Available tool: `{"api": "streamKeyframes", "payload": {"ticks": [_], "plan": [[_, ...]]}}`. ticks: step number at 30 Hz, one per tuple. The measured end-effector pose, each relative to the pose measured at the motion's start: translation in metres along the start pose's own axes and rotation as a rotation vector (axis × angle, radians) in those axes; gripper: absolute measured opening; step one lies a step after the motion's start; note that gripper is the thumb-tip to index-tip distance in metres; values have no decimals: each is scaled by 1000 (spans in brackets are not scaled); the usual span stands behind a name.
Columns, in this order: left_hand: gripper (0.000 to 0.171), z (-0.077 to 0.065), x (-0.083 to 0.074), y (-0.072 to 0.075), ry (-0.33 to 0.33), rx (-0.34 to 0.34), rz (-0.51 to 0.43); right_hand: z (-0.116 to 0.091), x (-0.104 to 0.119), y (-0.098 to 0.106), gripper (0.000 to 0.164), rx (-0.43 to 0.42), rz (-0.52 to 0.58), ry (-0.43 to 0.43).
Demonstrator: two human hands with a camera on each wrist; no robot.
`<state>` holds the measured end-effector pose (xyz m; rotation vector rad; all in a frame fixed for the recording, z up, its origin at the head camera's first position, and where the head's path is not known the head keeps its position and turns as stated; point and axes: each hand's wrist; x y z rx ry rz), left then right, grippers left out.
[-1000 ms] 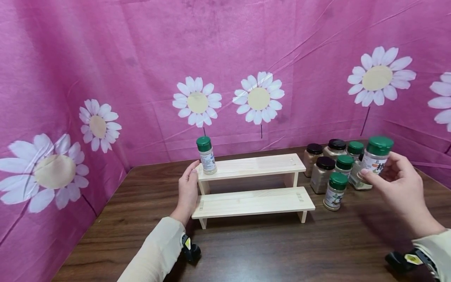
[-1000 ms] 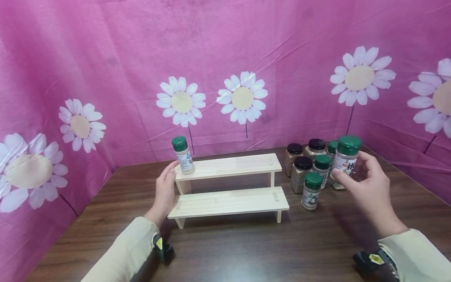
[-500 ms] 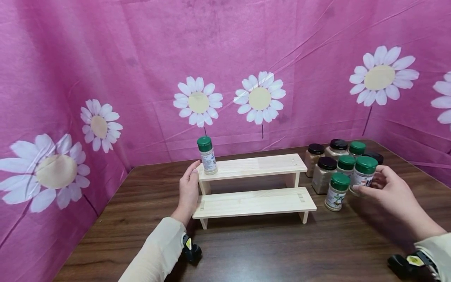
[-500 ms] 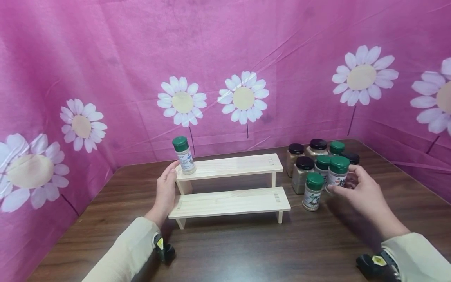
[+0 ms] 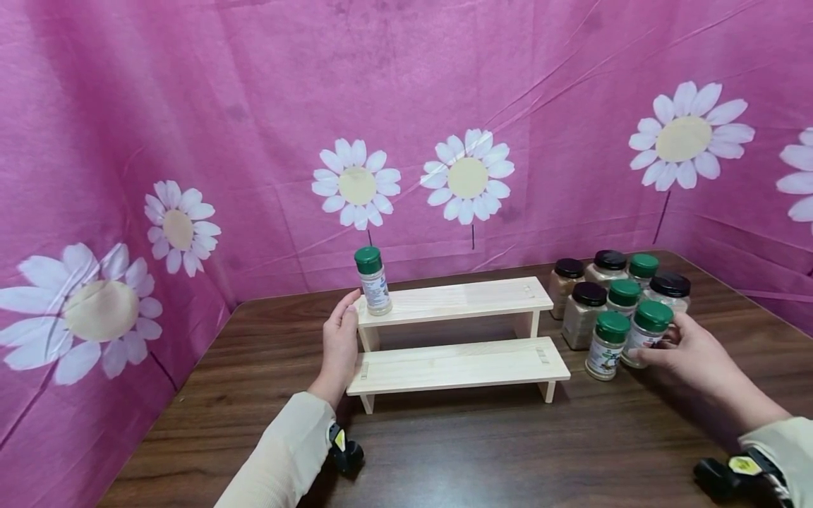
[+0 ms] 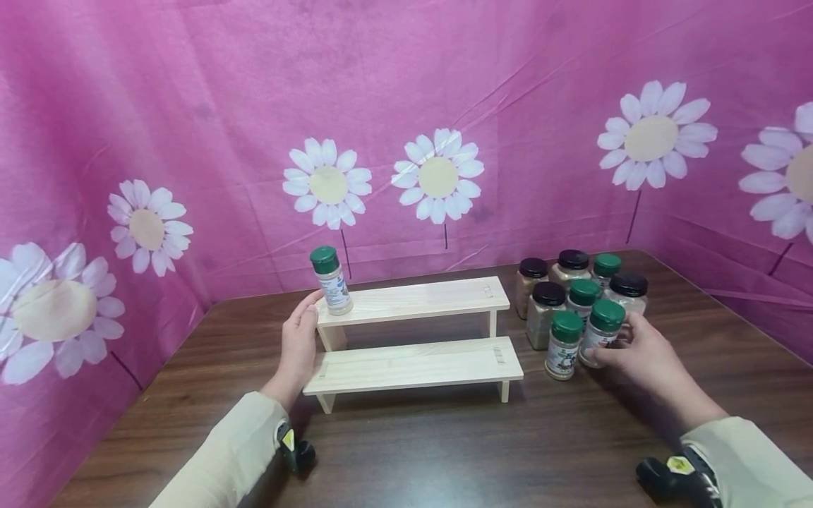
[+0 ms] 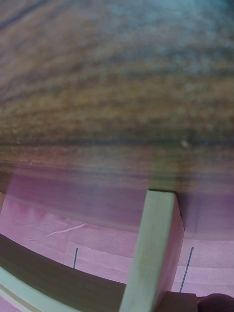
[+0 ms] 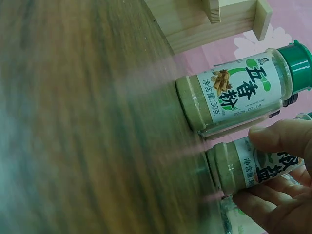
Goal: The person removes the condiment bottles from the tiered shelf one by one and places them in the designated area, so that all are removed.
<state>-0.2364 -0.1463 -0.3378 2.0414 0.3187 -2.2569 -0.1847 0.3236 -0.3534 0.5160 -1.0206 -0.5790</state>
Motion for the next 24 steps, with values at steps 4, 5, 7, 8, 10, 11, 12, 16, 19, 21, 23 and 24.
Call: {"api": "streamKeyframes", "payload": {"ticks": [4, 5, 7, 8, 10, 11, 12, 16, 19, 21, 23, 24], "plan": [[36, 1, 0, 0, 6, -10, 12, 0, -1, -4, 71, 10, 30, -8], [36, 1, 0, 0, 8, -11, 12, 0, -1, -4, 71, 11, 36, -10], [37, 1, 0, 0, 11, -16, 21, -1, -2, -6, 70, 16, 50, -15], [37, 1, 0, 0, 12, -16, 22, -1, -3, -6, 69, 20, 52, -16], [37, 1, 0, 0, 12, -16, 26, -1, -4, -7, 67, 25, 59, -14], [37, 1, 0, 0, 11, -17, 28, -2, -4, -7, 66, 28, 65, -14], [37, 2, 0, 0, 9, -16, 29, -2, -5, -7, 65, 31, 73, -14], [37, 1, -1, 0, 4, -15, 30, -2, -4, -7, 64, 39, 84, -12], [36, 0, -1, 0, 4, -20, 29, -1, -2, -4, 67, 54, 59, -20], [36, 0, -1, 0, 5, -23, 29, 0, 1, -2, 68, 60, 20, -25], [36, 0, -1, 0, 5, -23, 26, 1, 3, 1, 70, 59, 22, -17], [36, 0, -1, 0, 5, -23, 28, 2, 5, 2, 70, 55, 25, -8]]}}
Point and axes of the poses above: each hand's wrist, its own z-axis towards the middle knuckle, its own y-axis out of the back of the hand, x = y × z, and after that the axes turned 13 degrees about y, right-handed
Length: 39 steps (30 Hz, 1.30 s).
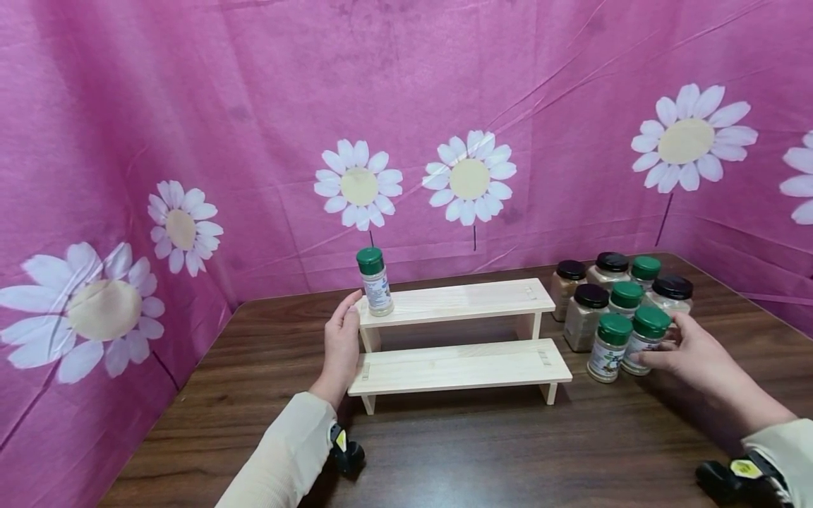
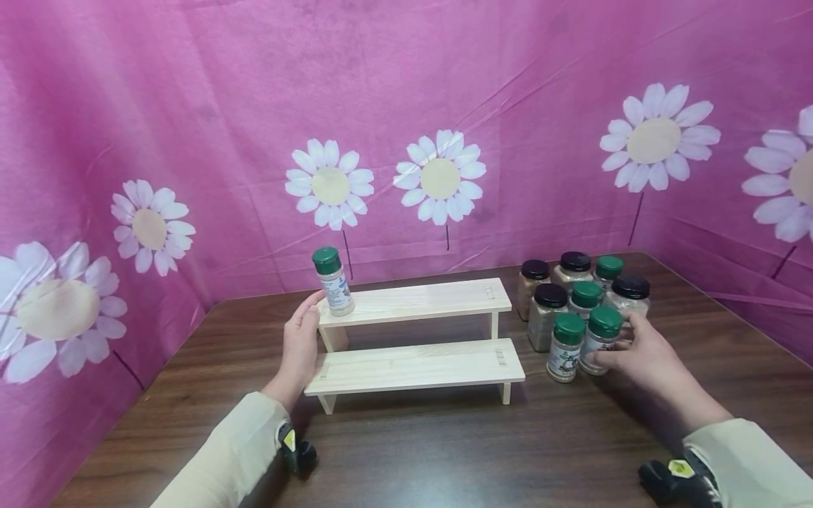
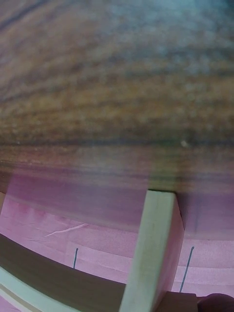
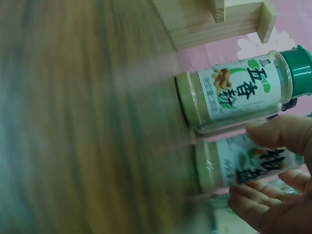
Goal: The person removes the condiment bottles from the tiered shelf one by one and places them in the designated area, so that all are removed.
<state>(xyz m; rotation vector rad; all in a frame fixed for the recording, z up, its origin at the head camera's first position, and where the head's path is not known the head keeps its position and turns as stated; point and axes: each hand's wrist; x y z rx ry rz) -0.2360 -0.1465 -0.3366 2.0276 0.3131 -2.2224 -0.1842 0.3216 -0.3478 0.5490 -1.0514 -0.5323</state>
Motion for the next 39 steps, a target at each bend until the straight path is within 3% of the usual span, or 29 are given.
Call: {"api": "streamKeyframes", "payload": {"ticks": [6, 13, 21, 28, 35, 39], "plan": [[37, 1, 1, 1, 2, 3, 6, 6, 13, 14, 65, -48, 27, 77], [37, 1, 2, 0, -6, 9, -13, 17, 31, 32, 56, -51, 114, 104], [36, 0, 0, 0, -9, 2, 7, 34, 70, 39, 57, -66, 177, 147], [37, 1, 1, 1, -14, 12, -7, 52, 104, 28, 54, -57, 215, 161], [36, 0, 2, 1, -18, 20, -14, 70, 131, 4, 51, -39, 279, 163], [36, -1, 1, 0, -13, 17, -20, 80, 149, -11, 62, -3, 299, 131]]}}
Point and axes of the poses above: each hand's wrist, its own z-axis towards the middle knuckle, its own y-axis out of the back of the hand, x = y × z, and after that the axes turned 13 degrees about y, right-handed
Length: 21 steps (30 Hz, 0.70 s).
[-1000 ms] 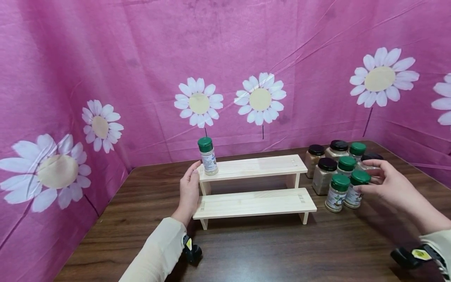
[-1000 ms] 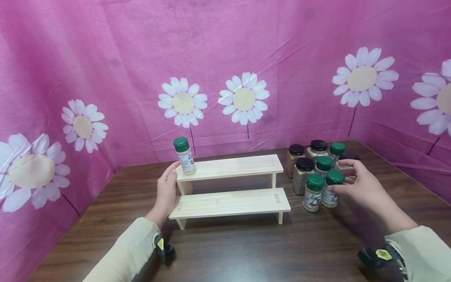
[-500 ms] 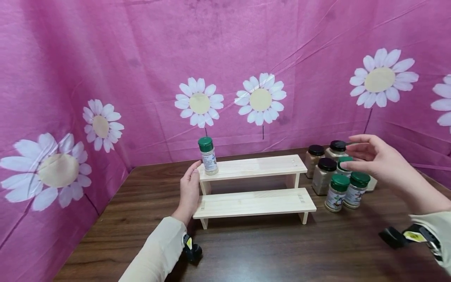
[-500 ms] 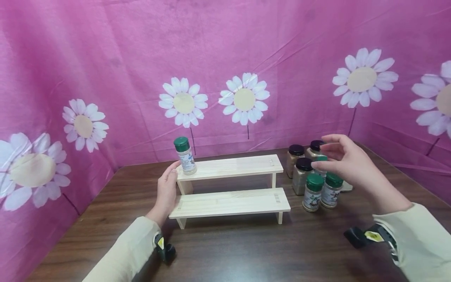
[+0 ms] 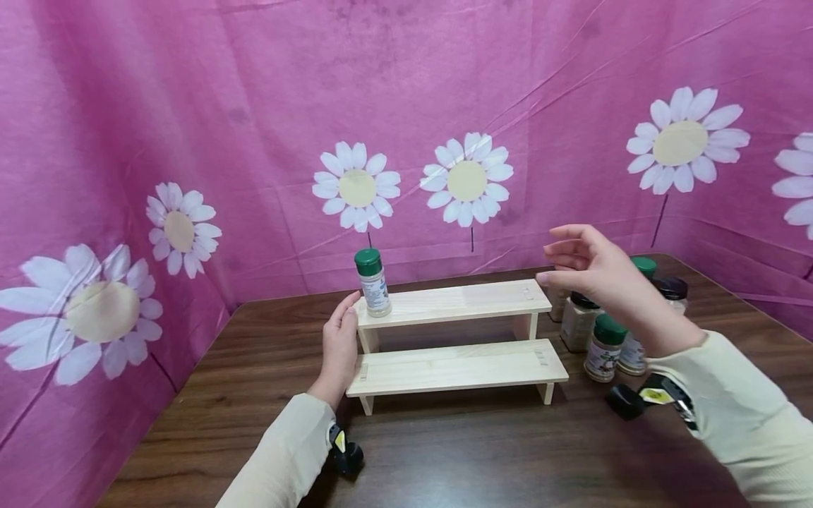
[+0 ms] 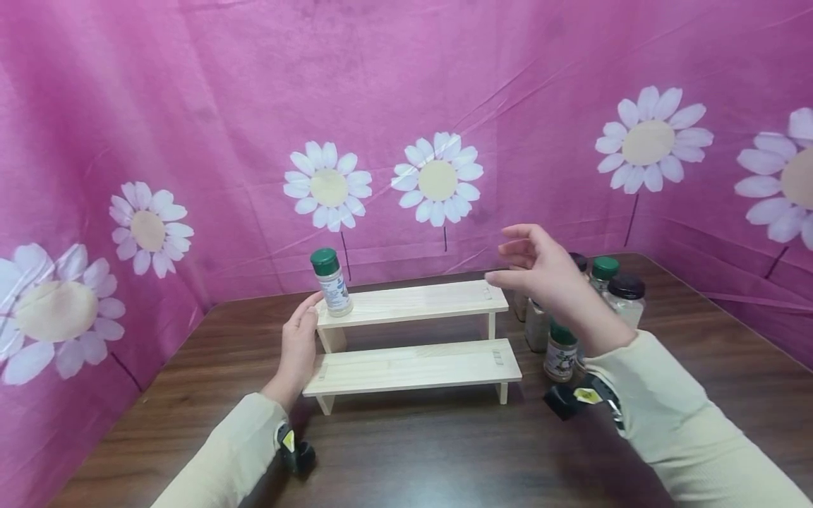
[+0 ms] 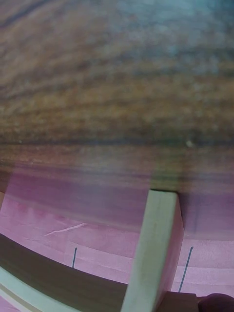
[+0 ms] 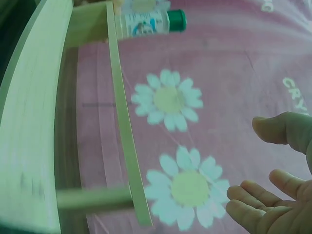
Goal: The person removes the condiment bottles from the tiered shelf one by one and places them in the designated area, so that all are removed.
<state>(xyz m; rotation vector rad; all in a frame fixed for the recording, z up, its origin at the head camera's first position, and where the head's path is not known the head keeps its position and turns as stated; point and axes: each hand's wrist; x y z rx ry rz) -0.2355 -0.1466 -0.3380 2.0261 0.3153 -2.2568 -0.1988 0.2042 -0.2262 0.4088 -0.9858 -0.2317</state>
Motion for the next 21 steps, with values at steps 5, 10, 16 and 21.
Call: {"api": "streamKeyframes", "payload": {"ticks": [5, 10, 16, 21], "plan": [[36, 0, 1, 0, -1, -8, 3, 12, 11, -27, 67, 23, 58, -10], [36, 0, 1, 0, -8, -3, 1, 24, 16, -56, 64, 35, 147, -3], [36, 0, 1, -1, -9, -5, 5, 36, 20, -92, 61, 33, 211, -3], [36, 0, 0, -1, -12, -4, 0, 41, 24, -118, 60, 31, 247, 36]]}}
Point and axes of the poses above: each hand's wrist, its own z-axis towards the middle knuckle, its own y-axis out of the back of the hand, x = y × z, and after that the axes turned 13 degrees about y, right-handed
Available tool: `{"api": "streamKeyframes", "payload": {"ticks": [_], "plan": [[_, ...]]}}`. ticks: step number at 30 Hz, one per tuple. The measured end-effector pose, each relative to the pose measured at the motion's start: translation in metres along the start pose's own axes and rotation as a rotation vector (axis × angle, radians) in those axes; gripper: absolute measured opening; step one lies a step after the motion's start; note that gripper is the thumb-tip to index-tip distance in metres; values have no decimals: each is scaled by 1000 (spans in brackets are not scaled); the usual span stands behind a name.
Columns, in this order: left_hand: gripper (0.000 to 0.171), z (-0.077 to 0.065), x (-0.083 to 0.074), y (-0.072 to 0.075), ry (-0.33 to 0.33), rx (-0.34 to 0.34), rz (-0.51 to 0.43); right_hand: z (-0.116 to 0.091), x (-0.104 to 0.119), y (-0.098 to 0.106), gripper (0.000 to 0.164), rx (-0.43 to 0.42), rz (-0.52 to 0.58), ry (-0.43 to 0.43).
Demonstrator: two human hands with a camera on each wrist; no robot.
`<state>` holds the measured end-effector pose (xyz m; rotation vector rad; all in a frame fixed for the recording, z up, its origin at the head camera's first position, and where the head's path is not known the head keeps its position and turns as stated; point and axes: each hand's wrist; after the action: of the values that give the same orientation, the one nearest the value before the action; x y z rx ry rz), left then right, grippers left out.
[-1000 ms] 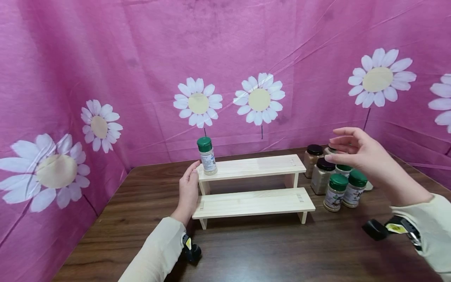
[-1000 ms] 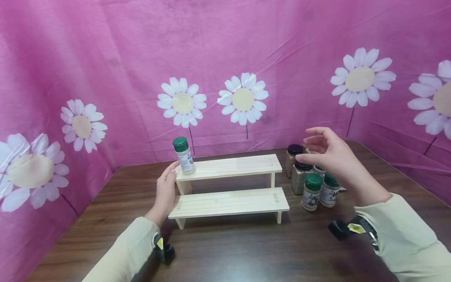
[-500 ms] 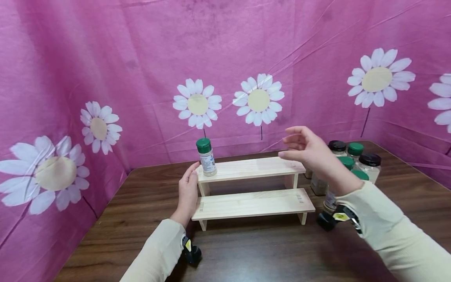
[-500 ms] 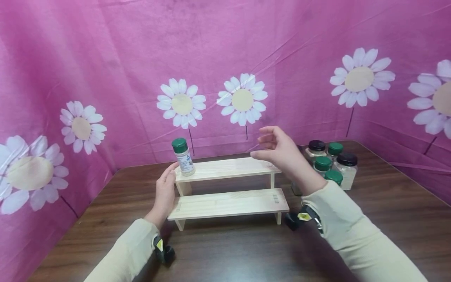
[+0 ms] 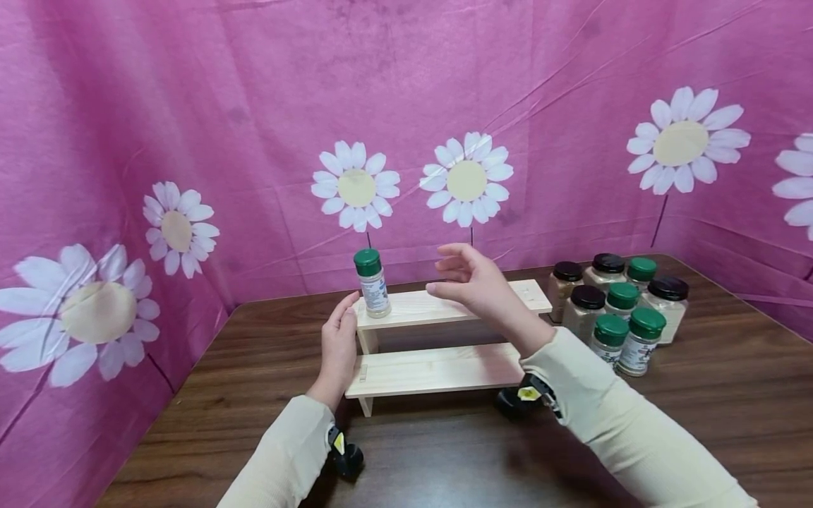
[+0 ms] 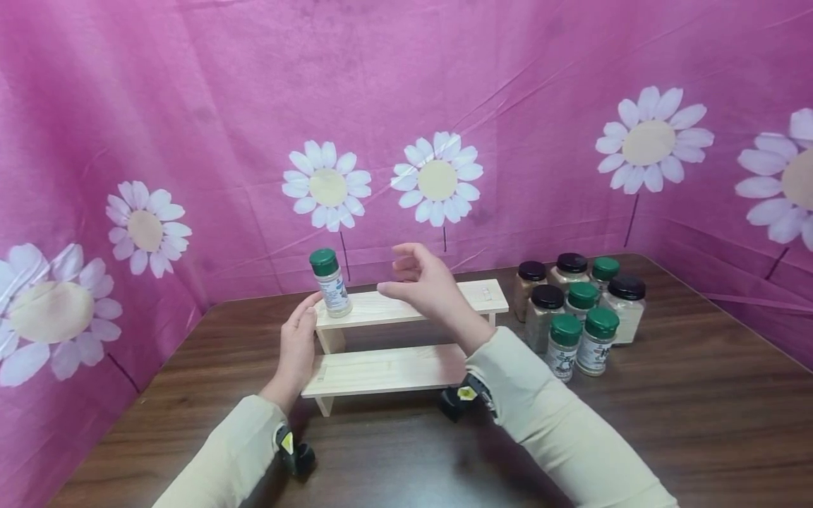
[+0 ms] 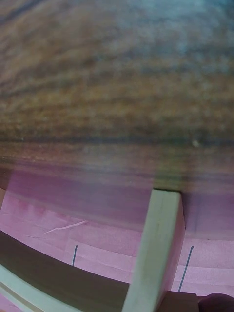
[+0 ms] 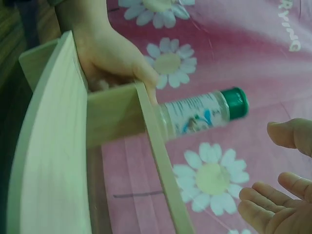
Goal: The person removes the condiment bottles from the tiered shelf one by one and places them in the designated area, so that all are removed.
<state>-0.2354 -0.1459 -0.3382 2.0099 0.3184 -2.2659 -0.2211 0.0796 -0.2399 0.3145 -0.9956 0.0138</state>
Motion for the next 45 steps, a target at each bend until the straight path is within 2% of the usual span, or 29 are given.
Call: {"api": "streamKeyframes", "payload": {"ticks": [10, 18, 25, 32, 38, 45], "plan": [[37, -1, 1, 1, 10, 12, -6, 9, -12, -44, 56, 4, -20, -29], [37, -2, 0, 0, 6, 15, -6, 15, -22, -70, 59, 3, -3, -74], [37, -1, -1, -1, 9, 24, -17, 20, -26, -78, 66, 5, 48, -48], [36, 0, -2, 0, 7, 10, -12, 24, -27, -85, 70, 58, -31, -8], [37, 0, 0, 1, 5, 11, 1, 23, -27, -90, 57, 70, -123, 14], [37, 1, 0, 2, -11, 3, 14, 23, -26, -90, 51, 39, -140, 32]]}}
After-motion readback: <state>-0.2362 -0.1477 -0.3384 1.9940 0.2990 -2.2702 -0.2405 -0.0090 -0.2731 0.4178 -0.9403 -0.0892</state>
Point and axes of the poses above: each hand's wrist, its own z-axis towards the middle knuckle, its own y-axis out of the back of the hand, x = y × z, and after that the axes turned 13 degrees about y, right-handed
